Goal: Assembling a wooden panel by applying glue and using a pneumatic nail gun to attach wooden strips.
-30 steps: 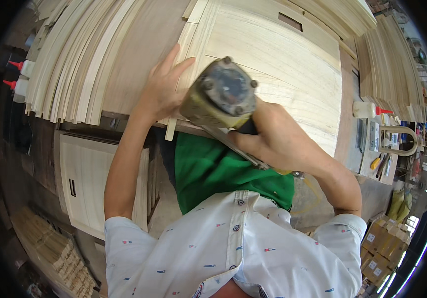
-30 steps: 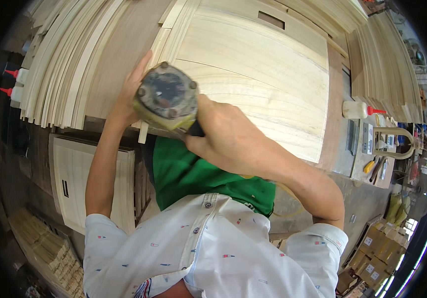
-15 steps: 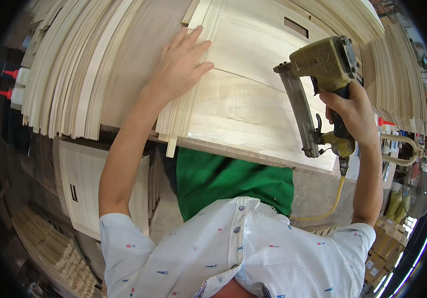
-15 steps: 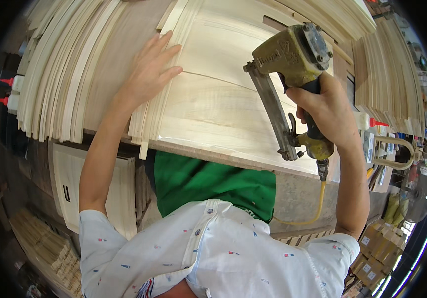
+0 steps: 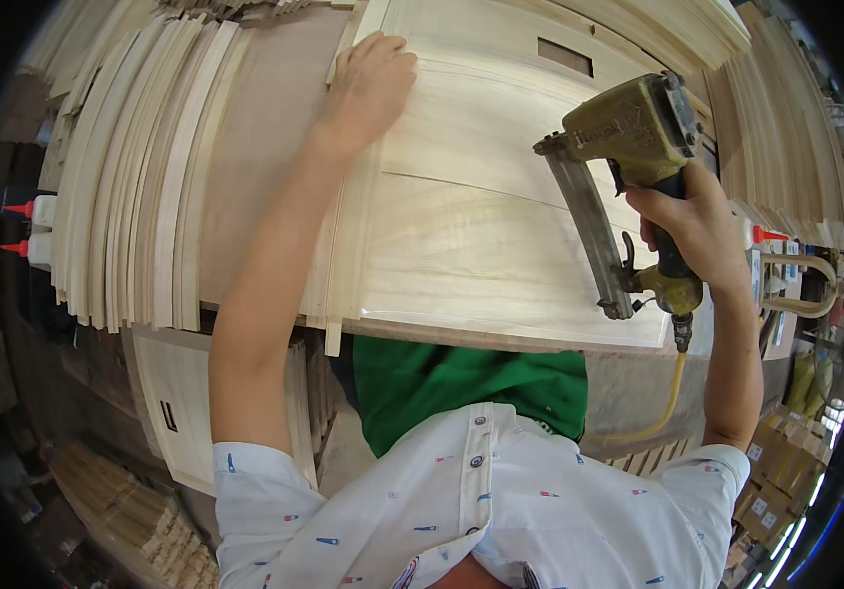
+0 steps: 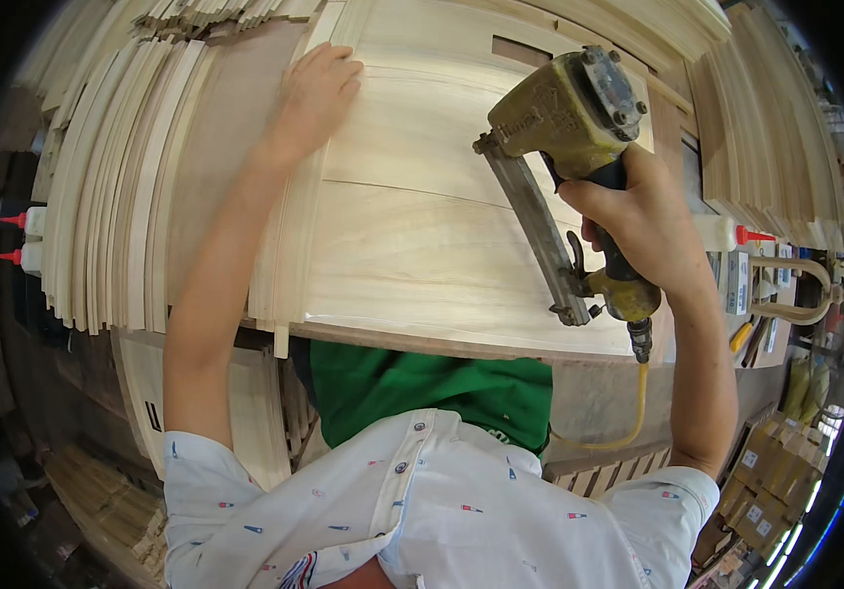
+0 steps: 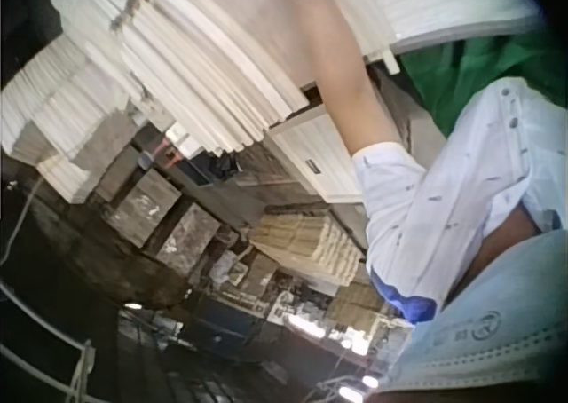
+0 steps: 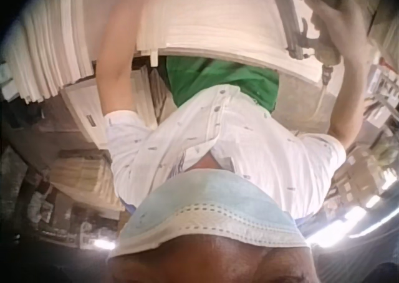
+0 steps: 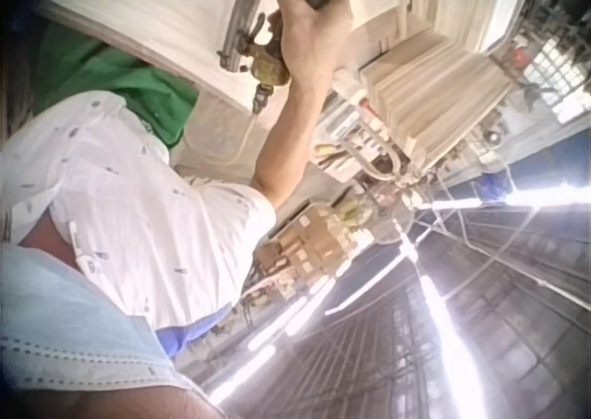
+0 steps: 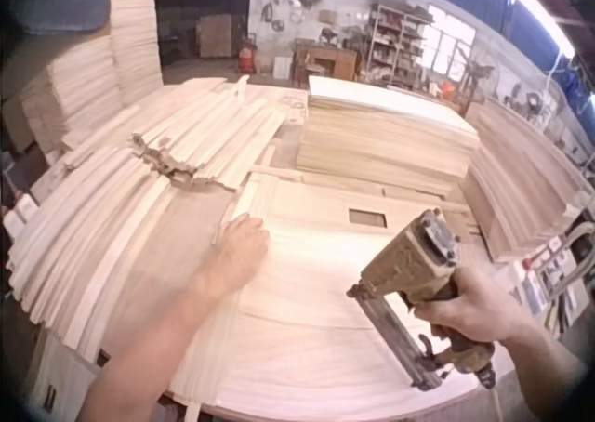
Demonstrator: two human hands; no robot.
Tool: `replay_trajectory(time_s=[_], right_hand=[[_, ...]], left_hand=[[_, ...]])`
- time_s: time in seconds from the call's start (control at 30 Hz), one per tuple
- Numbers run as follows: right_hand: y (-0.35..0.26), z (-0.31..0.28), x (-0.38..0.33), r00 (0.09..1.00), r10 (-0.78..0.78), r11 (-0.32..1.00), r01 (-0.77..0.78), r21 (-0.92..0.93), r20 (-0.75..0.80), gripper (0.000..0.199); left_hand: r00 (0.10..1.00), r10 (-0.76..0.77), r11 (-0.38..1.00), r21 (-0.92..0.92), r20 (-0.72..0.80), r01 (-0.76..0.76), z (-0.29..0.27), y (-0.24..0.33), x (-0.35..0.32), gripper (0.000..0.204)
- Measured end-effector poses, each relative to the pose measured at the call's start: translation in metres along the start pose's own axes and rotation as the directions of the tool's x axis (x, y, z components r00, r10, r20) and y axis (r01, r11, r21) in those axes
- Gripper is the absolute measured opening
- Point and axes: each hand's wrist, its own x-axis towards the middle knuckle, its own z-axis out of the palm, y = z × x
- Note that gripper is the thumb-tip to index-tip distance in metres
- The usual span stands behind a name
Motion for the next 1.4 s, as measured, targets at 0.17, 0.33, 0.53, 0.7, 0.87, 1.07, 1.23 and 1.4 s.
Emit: replay_trajectory(time_s=[0.17, 0.33, 0.53, 0.7, 0.87, 1.07, 1.23, 1.4], right_hand=[[0.006, -0.006, -0.007, 0.999, 0.020, 1.000, -0.019, 0.023, -0.040, 0.023], [0.016, -0.010, -0.007, 0.998, 0.050, 0.999, -0.049, 0.020, -0.037, 0.025], [0.017, -0.010, -0.011, 0.996, 0.077, 0.997, -0.077, 0.001, -0.041, 0.027], [0.017, -0.009, -0.011, 0.997, 0.077, 0.997, -0.077, -0.005, -0.026, 0.028], [0.021, -0.009, -0.010, 0.997, 0.077, 0.997, -0.077, -0.023, -0.016, 0.028], [0.025, -0.012, -0.009, 0.997, 0.082, 0.997, -0.082, -0.005, 0.005, 0.028], [0.021, -0.012, -0.009, 0.996, 0.088, 0.996, -0.088, 0.002, 0.001, 0.028], [0.021, -0.011, -0.008, 0.995, 0.097, 0.995, -0.097, 0.000, -0.007, 0.028]], left_hand=[[0.999, 0.025, 0.983, -0.184, -0.031, -0.030, 0.002, -0.013, 0.014, 0.029], [0.982, 0.022, 0.954, -0.291, -0.186, -0.076, -0.005, 0.002, 0.025, 0.006], [0.973, 0.033, 0.952, -0.290, -0.227, -0.100, -0.004, -0.001, 0.024, 0.005], [0.977, -0.011, 0.946, -0.319, -0.212, -0.059, 0.000, -0.003, 0.026, 0.007], [0.983, -0.043, 0.953, -0.304, -0.180, -0.014, 0.004, -0.004, 0.028, 0.009], [0.987, -0.042, 0.959, -0.285, -0.152, -0.003, 0.003, -0.004, 0.029, 0.011], [0.989, -0.060, 0.955, -0.297, -0.139, 0.016, 0.004, -0.004, 0.030, 0.011], [0.982, -0.032, 0.962, -0.272, -0.186, -0.020, 0.005, -0.007, 0.029, 0.015]])
